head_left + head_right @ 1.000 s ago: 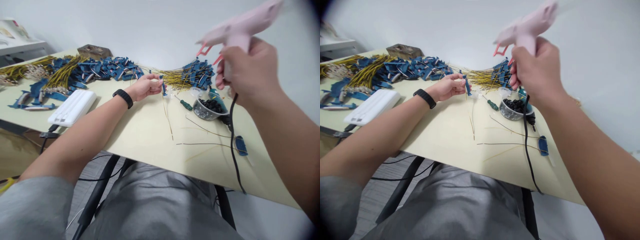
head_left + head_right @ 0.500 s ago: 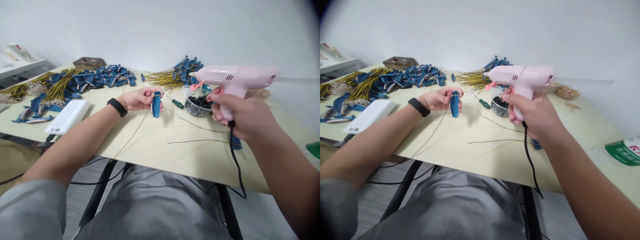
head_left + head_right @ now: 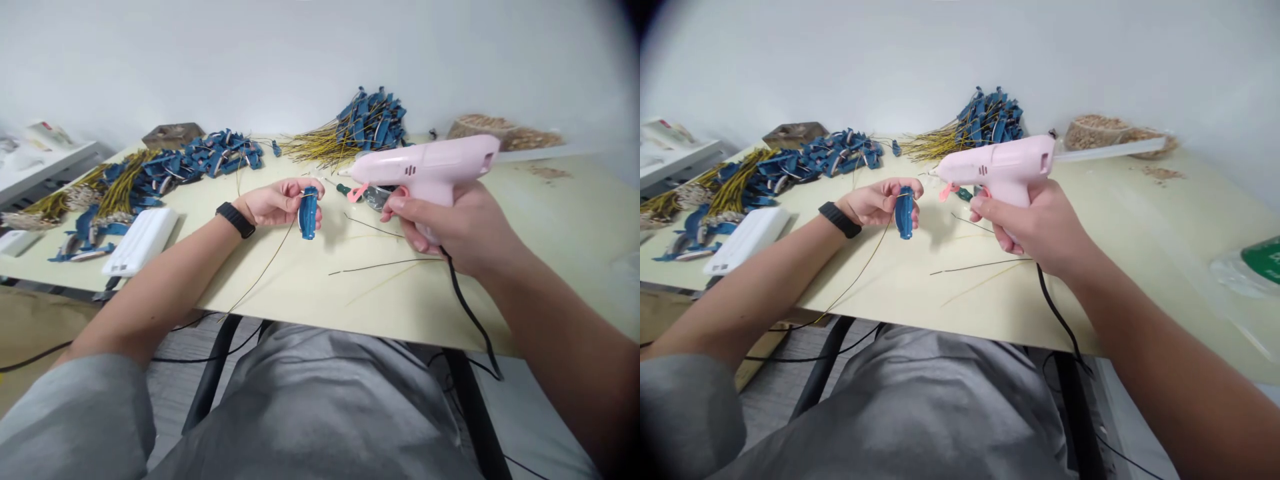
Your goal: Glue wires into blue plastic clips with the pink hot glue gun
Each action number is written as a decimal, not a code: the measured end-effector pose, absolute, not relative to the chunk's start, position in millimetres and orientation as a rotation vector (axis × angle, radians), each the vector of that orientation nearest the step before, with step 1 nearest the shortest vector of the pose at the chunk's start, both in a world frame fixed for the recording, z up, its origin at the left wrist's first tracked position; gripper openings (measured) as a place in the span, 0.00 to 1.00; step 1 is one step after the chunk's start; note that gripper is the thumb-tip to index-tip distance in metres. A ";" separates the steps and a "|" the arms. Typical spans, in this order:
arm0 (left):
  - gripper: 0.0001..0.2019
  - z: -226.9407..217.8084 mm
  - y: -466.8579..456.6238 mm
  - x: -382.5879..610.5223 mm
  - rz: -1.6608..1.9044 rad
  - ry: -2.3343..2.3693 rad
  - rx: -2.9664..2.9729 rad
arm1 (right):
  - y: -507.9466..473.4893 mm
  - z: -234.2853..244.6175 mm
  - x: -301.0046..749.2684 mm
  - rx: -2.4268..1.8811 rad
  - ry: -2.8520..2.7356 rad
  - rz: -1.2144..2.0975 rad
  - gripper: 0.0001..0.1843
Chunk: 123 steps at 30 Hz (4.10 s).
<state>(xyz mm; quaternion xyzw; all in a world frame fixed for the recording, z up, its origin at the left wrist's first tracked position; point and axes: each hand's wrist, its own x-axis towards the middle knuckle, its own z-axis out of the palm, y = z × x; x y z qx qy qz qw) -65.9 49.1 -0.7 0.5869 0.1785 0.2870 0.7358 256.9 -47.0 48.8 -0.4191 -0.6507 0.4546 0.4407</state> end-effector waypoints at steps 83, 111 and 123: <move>0.28 -3.1 45.8 -51.3 0.567 0.445 1.364 | -51.2 47.1 245.3 -1.352 -1.793 0.923 0.21; 0.27 -4.4 47.3 -51.2 0.579 0.419 1.342 | -48.1 42.5 250.1 -1.359 -1.829 0.918 0.26; 0.27 -2.9 46.1 -51.9 0.579 0.441 1.348 | -45.6 38.7 250.2 -1.351 -1.795 0.907 0.16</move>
